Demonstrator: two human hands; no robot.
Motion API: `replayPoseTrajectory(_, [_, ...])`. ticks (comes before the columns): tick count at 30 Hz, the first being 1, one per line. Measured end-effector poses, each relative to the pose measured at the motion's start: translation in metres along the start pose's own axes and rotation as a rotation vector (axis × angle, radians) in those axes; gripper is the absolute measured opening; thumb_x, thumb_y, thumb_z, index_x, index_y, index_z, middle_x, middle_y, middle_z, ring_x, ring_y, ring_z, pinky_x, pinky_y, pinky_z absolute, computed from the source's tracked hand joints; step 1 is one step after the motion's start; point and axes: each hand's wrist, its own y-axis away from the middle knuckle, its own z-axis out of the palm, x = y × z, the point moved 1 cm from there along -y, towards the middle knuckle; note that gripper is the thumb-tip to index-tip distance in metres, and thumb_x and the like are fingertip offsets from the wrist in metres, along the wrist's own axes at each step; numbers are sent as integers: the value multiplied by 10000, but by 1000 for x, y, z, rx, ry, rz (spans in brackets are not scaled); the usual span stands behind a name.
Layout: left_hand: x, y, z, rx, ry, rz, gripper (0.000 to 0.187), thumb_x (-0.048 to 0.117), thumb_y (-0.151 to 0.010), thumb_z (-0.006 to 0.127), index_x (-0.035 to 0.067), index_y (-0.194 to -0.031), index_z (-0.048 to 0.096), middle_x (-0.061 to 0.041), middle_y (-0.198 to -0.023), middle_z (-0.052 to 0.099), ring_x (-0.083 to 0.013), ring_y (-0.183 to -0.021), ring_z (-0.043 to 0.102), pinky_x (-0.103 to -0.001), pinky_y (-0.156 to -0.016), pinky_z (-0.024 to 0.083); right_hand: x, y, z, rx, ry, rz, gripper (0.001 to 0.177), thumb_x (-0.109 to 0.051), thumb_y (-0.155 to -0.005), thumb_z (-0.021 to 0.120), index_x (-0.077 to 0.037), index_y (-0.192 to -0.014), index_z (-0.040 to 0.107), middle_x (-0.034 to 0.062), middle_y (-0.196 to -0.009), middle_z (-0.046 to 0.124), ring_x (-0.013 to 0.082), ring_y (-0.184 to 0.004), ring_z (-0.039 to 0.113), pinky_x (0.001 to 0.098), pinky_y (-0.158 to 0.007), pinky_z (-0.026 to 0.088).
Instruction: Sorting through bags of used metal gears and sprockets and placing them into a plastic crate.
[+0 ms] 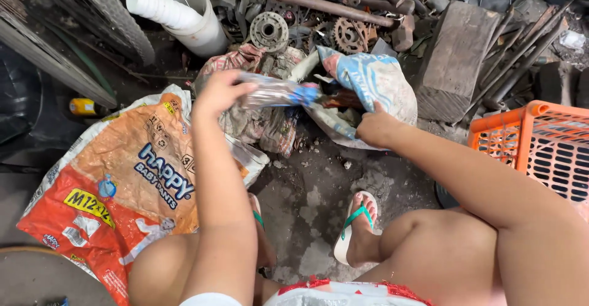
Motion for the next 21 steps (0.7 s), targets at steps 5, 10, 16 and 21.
replayPoseTrajectory(5, [34,-42,89,-84,-216,129,277,302,-845,783,99,-1033,775,-80,-853,757,-164,-732,697,-346,-710,551,-11,1,-10,-36,94,-56,329,-180,-940,527,-270,-1130,780,77,-1049,725,269,-1187,609,608,-1177,271])
replayPoseTrajectory(10, [-45,-106,243,-74,-286,408,306,361,-851,830,57,-858,791,-141,-819,752,-273,-754,688,-407,-703,531,-7,0,-12,-57,152,-84,322,-172,-927,548,-292,-1104,788,35,-1045,740,244,-1149,641,573,-1135,358])
replayPoseTrajectory(16, [-79,-103,342,-31,-92,230,359,247,-820,830,56,-1115,756,-202,-1029,751,-367,-986,714,-428,-889,548,18,-10,10,-91,104,8,314,-191,-909,581,-313,-1118,780,15,-1074,747,235,-1155,642,541,-1069,427])
replayPoseTrajectory(21, [-51,-64,261,409,150,64,228,333,-943,710,153,-1076,754,-91,-1077,772,-247,-937,749,-383,-832,577,58,-10,11,-39,15,263,467,-171,-940,560,-408,-1325,675,45,-1142,761,260,-1097,728,509,-1112,426])
